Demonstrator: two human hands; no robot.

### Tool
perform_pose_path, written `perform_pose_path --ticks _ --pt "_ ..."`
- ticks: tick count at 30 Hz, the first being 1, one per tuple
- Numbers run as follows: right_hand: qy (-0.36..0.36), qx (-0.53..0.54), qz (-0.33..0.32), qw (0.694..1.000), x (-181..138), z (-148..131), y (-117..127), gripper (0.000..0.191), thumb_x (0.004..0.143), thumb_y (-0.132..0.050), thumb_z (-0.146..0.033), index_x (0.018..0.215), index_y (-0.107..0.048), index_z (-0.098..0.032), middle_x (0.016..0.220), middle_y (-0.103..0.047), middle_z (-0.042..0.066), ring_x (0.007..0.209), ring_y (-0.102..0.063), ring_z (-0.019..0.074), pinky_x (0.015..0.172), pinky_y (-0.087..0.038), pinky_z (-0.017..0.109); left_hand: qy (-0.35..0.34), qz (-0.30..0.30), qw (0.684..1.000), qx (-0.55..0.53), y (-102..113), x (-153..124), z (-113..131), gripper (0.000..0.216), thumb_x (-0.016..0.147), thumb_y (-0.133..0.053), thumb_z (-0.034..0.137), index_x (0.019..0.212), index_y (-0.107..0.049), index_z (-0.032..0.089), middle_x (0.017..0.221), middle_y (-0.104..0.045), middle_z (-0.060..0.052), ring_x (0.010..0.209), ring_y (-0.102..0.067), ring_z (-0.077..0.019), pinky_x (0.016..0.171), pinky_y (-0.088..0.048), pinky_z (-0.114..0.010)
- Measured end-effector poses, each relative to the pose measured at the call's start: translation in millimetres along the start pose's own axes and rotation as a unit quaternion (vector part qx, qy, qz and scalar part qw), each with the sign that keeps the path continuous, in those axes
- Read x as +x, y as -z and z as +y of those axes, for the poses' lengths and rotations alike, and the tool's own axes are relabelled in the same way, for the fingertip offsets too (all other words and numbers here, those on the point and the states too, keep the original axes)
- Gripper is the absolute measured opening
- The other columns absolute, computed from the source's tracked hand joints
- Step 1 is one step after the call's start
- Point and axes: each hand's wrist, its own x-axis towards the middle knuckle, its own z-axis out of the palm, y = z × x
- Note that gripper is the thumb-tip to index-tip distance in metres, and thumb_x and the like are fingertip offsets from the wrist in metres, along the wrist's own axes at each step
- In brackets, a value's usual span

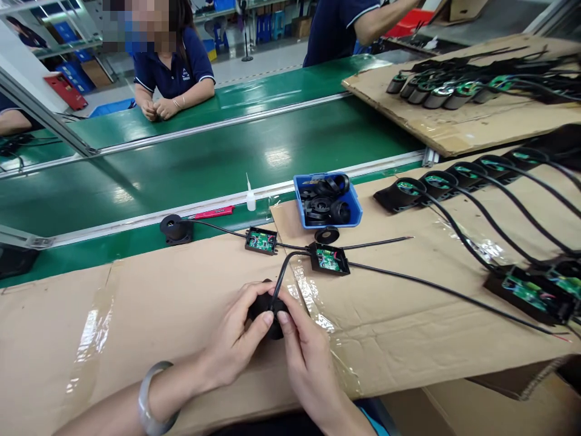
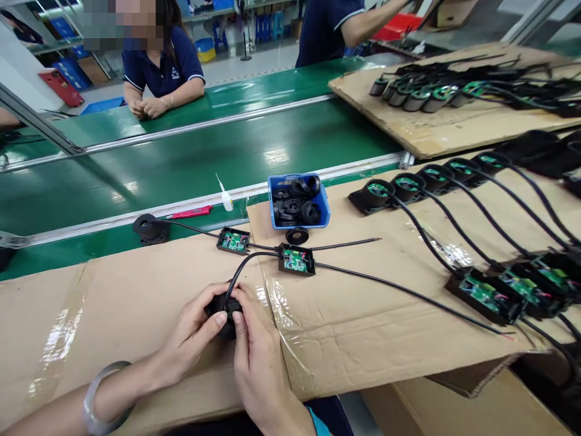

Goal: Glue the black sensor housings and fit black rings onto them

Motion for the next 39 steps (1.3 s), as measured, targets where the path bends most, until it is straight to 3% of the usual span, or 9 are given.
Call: perform_pose_path --ticks 7,13,21,26,29,31,34,36,39 --pt "-0.059 0.061 0.013 0.996 1.7 -1.3 -5.7 0.037 0.108 -0.036 -0.038 0.144 -0.039 -0.037 0.146 -0.051 0.0 0.136 -0.047 0.0168 0.113 -0.043 0.035 -0.005 -0.009 0.999 0.037 5.1 1.3 6.4 0.029 0.105 -0.046 0.038 0.13 -0.05 0.025 0.143 -0.05 -0.008 0.133 -0.047 -0.023 0.111 -0.037 -0.035" --pt "-0.063 0.102 0.031 0.992 5.9 -3.8 -11.2 0.029 0.108 -0.036 -0.038 0.134 -0.048 -0.038 0.139 -0.054 -0.001 0.13 -0.051 0.0146 0.111 -0.043 0.031 -0.021 0.006 1.0 0.013 -3.6 -0.1 7.3 0.02 0.105 -0.044 0.033 0.123 -0.048 0.024 0.137 -0.05 -0.009 0.13 -0.05 -0.0213 0.107 -0.042 -0.035" --pt "-0.007 0.117 0.115 0.986 11.4 -6.7 -21.3 0.025 0.108 -0.038 -0.031 0.124 -0.055 -0.037 0.125 -0.062 -0.005 0.117 -0.057 0.0067 0.102 -0.045 0.018 -0.056 0.069 0.993 0.076 -20.1 -0.1 4.4 0.02 0.105 -0.04 0.027 0.125 -0.047 0.024 0.133 -0.05 -0.009 0.125 -0.05 -0.0212 0.103 -0.043 -0.036" --pt "-0.023 0.108 0.133 0.985 14.9 -4.0 -22.4 0.023 0.108 -0.038 -0.031 0.115 -0.06 -0.033 0.117 -0.066 -0.004 0.11 -0.061 0.0079 0.099 -0.047 0.018 -0.029 0.084 0.996 0.017 -21.7 3.0 3.0 0.015 0.103 -0.045 0.03 0.113 -0.053 0.022 0.125 -0.054 -0.009 0.12 -0.052 -0.023 0.1 -0.043 -0.036" --pt "-0.021 0.069 0.057 0.996 12.5 -3.8 -5.8 0.024 0.107 -0.038 -0.033 0.119 -0.059 -0.029 0.121 -0.066 0.001 0.113 -0.063 0.0123 0.098 -0.049 0.023 0.021 0.05 0.997 -0.062 -2.4 8.9 6.2 0.018 0.097 -0.054 0.037 0.1 -0.054 0.02 0.113 -0.061 -0.007 0.109 -0.057 -0.0228 0.092 -0.045 -0.033" --pt "-0.005 0.005 -0.062 0.998 14.4 -7.2 15.8 0.024 0.105 -0.042 -0.034 0.122 -0.057 -0.025 0.118 -0.068 0.005 0.109 -0.066 0.0153 0.093 -0.052 0.024 0.066 -0.013 0.995 -0.075 18.6 15.7 8.0 0.02 0.093 -0.055 0.039 0.093 -0.055 0.019 0.098 -0.064 -0.005 0.094 -0.059 -0.0208 0.082 -0.047 -0.03" --pt "0.059 -0.14 -0.243 0.958 37.8 -22.3 50.1 0.022 0.103 -0.044 -0.029 0.094 -0.063 -0.023 0.083 -0.07 0.001 0.074 -0.069 0.0145 0.065 -0.05 0.02 0.091 -0.12 0.988 0.017 51.2 30.1 7.9 0.016 0.086 -0.053 0.03 0.086 -0.062 0.018 0.091 -0.065 -0.003 0.089 -0.058 -0.0195 0.081 -0.045 -0.028" --pt "0.132 -0.249 -0.268 0.921 69.4 -39.7 59.9 0.034 0.103 -0.043 -0.025 0.072 -0.058 -0.021 0.06 -0.061 -0.002 0.052 -0.059 0.0133 0.051 -0.038 0.022 0.08 -0.171 0.979 0.073 66.8 40.2 6.5 0.013 0.081 -0.056 0.025 0.081 -0.068 0.019 0.088 -0.066 -0.002 0.089 -0.059 -0.0188 0.083 -0.044 -0.026" --pt "0.274 -0.347 -0.198 0.875 124.1 -72.7 45.4 0.026 0.095 -0.054 -0.014 0.071 -0.062 -0.019 0.063 -0.065 0.001 0.054 -0.061 0.0158 0.051 -0.034 0.025 0.057 -0.201 0.972 0.104 75.7 46.5 4.8 0.01 0.071 -0.063 0.019 0.074 -0.073 0.02 0.08 -0.067 0.0 0.082 -0.06 -0.0179 0.077 -0.046 -0.024"
